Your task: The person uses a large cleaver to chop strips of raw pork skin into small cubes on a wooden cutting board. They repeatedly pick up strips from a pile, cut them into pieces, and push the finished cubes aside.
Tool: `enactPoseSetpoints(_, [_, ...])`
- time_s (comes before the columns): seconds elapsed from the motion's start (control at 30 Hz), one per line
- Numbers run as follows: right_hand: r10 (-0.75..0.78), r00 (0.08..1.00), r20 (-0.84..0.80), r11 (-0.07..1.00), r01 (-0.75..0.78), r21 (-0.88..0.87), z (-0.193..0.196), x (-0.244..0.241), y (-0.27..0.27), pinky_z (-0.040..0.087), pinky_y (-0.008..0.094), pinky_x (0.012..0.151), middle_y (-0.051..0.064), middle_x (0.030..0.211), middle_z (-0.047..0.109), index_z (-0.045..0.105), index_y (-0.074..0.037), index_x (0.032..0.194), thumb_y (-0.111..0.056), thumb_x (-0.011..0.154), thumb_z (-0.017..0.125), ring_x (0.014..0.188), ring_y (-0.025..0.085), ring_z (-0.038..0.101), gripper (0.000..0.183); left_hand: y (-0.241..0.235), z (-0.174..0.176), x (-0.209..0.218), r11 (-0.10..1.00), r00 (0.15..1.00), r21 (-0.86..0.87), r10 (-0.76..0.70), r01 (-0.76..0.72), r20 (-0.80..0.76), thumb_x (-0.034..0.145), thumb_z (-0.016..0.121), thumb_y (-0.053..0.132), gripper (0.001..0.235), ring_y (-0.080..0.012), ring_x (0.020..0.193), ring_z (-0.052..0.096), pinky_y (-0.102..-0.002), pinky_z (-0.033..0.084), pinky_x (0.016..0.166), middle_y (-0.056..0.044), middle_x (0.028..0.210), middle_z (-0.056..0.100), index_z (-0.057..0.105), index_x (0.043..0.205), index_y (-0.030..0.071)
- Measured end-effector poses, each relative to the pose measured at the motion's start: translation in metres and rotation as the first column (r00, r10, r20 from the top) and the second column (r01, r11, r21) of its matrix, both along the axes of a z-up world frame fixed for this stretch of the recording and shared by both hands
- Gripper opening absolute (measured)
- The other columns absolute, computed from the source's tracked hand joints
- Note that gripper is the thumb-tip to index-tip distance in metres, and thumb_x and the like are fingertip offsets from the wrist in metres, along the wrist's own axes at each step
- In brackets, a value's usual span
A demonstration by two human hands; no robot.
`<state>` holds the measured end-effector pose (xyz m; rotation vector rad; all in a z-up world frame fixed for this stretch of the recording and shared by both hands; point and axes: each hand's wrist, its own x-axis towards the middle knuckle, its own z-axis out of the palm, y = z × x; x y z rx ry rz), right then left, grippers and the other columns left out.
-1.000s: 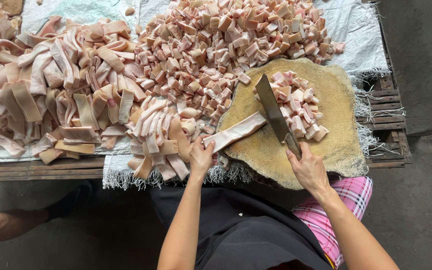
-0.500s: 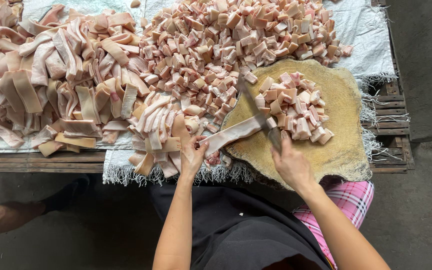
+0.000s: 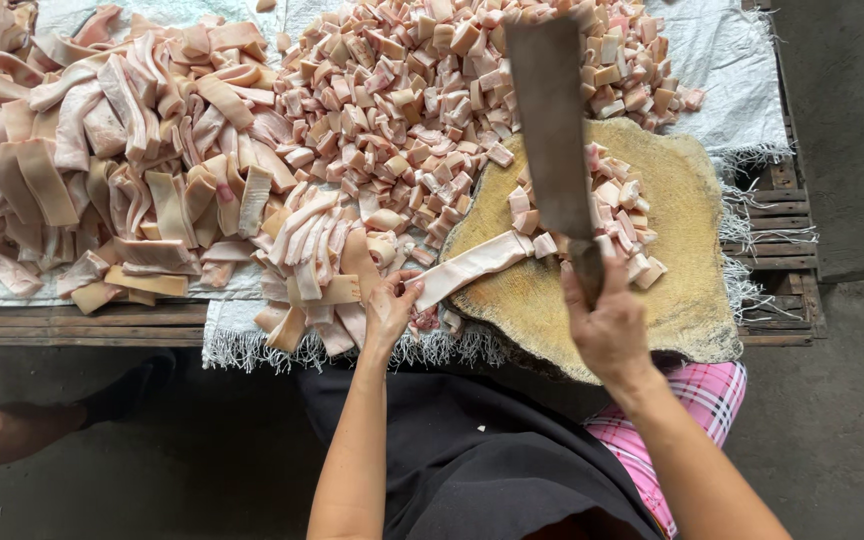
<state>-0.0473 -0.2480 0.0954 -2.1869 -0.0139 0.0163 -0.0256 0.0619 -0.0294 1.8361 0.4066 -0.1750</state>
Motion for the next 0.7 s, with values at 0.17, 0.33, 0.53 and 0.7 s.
enactPoseSetpoints(0.17, [0.077, 0.956, -0.282, 0.911, -0.183, -0.369, -0.031, 0.007, 0.012, 0.049, 0.039, 0.044, 0.011, 0.057, 0.061, 0.049, -0.002, 0.117, -0.037, 0.105, 0.051, 0.045, 0.022, 0.056, 0.037, 0.005, 0.008, 0.000, 0.998, 1.000, 0.060, -0.003, 0.003, -0.001, 0.091, 0.072, 0.018, 0.027, -0.0074, 0.063, 0.060, -0.025, 0.049, 0.057, -0.002, 0.075, 0.072, 0.075, 0.114, 0.006])
enactPoseSetpoints(0.33, [0.009, 0.954, -0.299, 0.963, -0.089, -0.254, 0.007, 0.009, -0.005, 0.053, 0.039, 0.039, 0.011, 0.062, 0.063, 0.053, -0.002, 0.115, -0.038, 0.104, 0.050, 0.043, 0.020, 0.060, 0.038, -0.004, 0.008, -0.004, 0.999, 1.000, 0.044, 0.013, -0.012, -0.019, 0.091, 0.072, 0.019, 0.026, -0.0086, 0.060, 0.060, -0.026, 0.049, 0.055, -0.003, 0.074, 0.071, 0.075, 0.114, 0.006])
enactPoseSetpoints(0.53, [-0.073, 0.997, -0.034, 0.997, 0.072, -0.038, 0.018, -0.003, 0.000, 0.046, 0.039, 0.040, 0.016, 0.060, 0.055, 0.050, -0.003, 0.118, -0.038, 0.107, 0.049, 0.039, 0.025, 0.049, 0.037, -0.013, -0.001, -0.001, 1.000, 0.998, 0.020, -0.018, 0.017, 0.057, 0.091, 0.072, 0.017, 0.026, -0.0074, 0.062, 0.061, -0.025, 0.050, 0.056, -0.003, 0.075, 0.071, 0.075, 0.114, 0.005])
enactPoseSetpoints(0.7, [0.091, 0.989, -0.119, 0.918, -0.129, -0.375, -0.036, -0.010, 0.018, 0.055, 0.046, 0.051, 0.020, 0.068, 0.068, 0.050, -0.003, 0.116, -0.038, 0.106, 0.054, 0.055, 0.033, 0.066, 0.037, -0.009, 0.003, -0.004, 0.999, 0.999, 0.032, -0.007, 0.005, 0.053, 0.091, 0.072, 0.016, 0.026, -0.0078, 0.062, 0.062, -0.024, 0.049, 0.055, -0.003, 0.074, 0.072, 0.075, 0.114, 0.005])
